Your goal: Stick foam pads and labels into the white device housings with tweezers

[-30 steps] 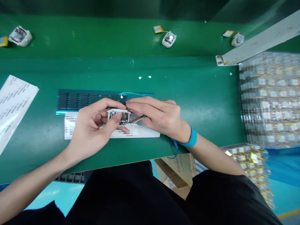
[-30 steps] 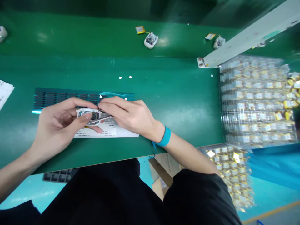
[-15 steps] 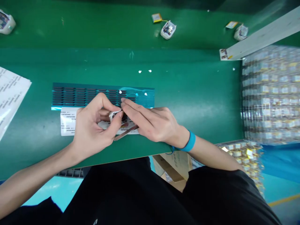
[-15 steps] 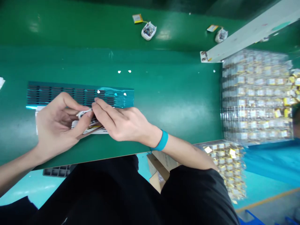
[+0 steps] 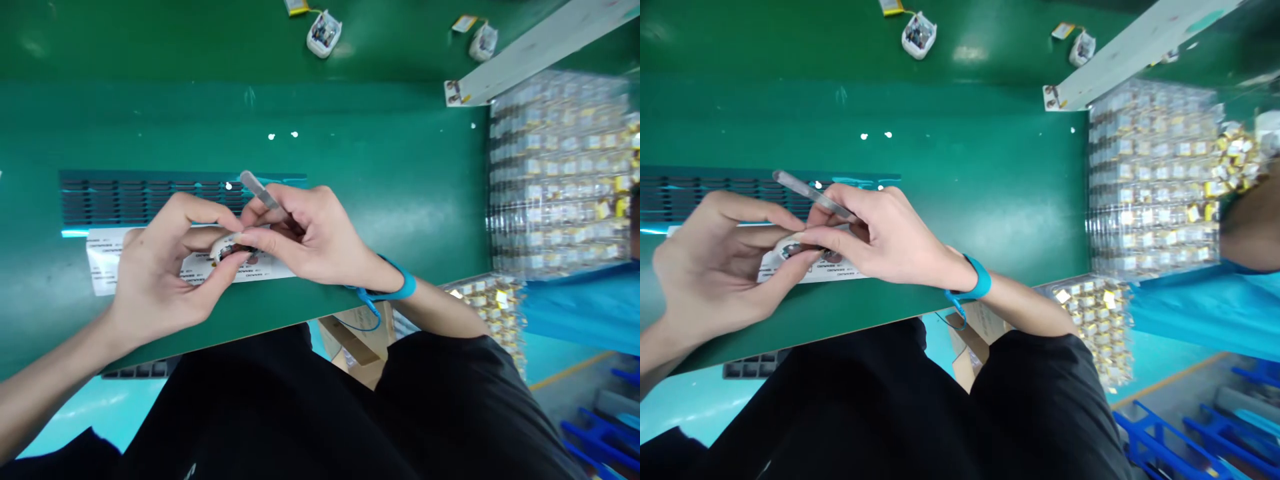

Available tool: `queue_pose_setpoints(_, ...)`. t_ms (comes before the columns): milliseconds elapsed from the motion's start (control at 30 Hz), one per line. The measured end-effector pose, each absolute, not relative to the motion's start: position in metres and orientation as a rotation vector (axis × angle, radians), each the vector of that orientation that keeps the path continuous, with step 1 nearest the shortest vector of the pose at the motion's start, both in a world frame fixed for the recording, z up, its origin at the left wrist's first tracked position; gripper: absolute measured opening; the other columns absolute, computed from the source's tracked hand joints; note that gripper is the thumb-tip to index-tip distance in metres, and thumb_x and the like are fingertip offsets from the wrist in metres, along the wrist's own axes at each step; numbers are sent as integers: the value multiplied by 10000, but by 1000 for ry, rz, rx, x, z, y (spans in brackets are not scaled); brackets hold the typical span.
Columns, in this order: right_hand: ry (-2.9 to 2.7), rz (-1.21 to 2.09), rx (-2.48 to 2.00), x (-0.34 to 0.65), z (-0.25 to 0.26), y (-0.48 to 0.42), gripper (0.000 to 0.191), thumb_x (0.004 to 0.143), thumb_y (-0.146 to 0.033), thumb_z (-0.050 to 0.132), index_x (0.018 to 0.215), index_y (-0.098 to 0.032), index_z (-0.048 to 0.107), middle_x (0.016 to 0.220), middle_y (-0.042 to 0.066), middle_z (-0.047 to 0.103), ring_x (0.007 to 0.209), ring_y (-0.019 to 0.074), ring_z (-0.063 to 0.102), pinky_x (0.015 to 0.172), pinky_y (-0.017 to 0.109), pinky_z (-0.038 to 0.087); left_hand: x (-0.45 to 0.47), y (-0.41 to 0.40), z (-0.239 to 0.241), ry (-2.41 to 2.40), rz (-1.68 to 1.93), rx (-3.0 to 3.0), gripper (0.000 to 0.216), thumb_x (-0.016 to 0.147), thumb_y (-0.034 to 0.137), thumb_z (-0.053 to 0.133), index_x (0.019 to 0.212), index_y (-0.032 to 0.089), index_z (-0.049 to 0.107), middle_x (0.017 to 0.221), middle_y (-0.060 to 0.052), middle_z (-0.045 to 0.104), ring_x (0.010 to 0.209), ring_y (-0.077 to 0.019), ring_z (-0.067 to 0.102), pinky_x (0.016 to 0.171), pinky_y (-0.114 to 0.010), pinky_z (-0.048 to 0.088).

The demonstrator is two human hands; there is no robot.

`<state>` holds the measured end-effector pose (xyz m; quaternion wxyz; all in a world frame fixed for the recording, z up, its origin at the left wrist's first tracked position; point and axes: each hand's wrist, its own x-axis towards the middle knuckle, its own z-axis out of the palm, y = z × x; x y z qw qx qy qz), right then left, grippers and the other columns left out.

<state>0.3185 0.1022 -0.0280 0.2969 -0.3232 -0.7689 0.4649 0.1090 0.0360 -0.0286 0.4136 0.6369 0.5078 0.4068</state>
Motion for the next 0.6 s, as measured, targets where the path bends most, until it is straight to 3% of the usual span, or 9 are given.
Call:
queue_pose_setpoints(100, -2063, 1124, -834, 321, -23, 101, 250, 1061, -394, 684, 953, -168, 686, 736, -70, 663, 550, 35, 493, 550, 181, 420, 109, 36, -16, 1247, 1037, 1617, 323, 961, 221, 819, 1254, 262, 688, 1161, 40, 829, 1002, -178, 832, 821, -241, 643)
queue_pose_setpoints(200, -1924, 1169, -705, 323, -20, 106, 263, 1110, -278, 572, 876, -189, 652, 755, -47, 665, 631, 78, 607, 617, 214, 501, 109, 39, -7, 1326, 1018, 1782, 218, 987, 292, 812, 1199, 309, 765, 1111, 89, 841, 901, -140, 827, 708, -237, 623)
queue_pose_setpoints(300, -1849, 1218, -773, 328, -19, 118, 451, 1162, -393, 437, 791, -208, 616, 827, 16, 672, 824, 148, 660, 844, 306, 563, 108, 44, -5, 1339, 905, 1980, 80, 1014, 288, 763, 1078, 311, 805, 1012, 88, 851, 797, -145, 808, 632, -271, 588)
queue_pose_setpoints(433, -2108, 1085, -853, 339, -16, 139, 581, 1157, -518, 432, 727, -223, 687, 581, -34, 585, 579, 92, 563, 734, 254, 520, 107, 49, -12, 1272, 745, 2081, 177, 1036, 174, 633, 1064, 253, 789, 1044, 26, 847, 918, -207, 819, 820, -303, 630)
queue_pose_setpoints(600, -2339, 1250, -695, 348, -20, 152, 539, 1161, -468, 445, 829, -205, 779, 693, -47, 779, 647, 50, 723, 713, 152, 565, 107, 51, -24, 1307, 712, 2152, 161, 984, 156, 627, 1040, 205, 770, 990, -14, 830, 842, -208, 800, 801, -304, 609)
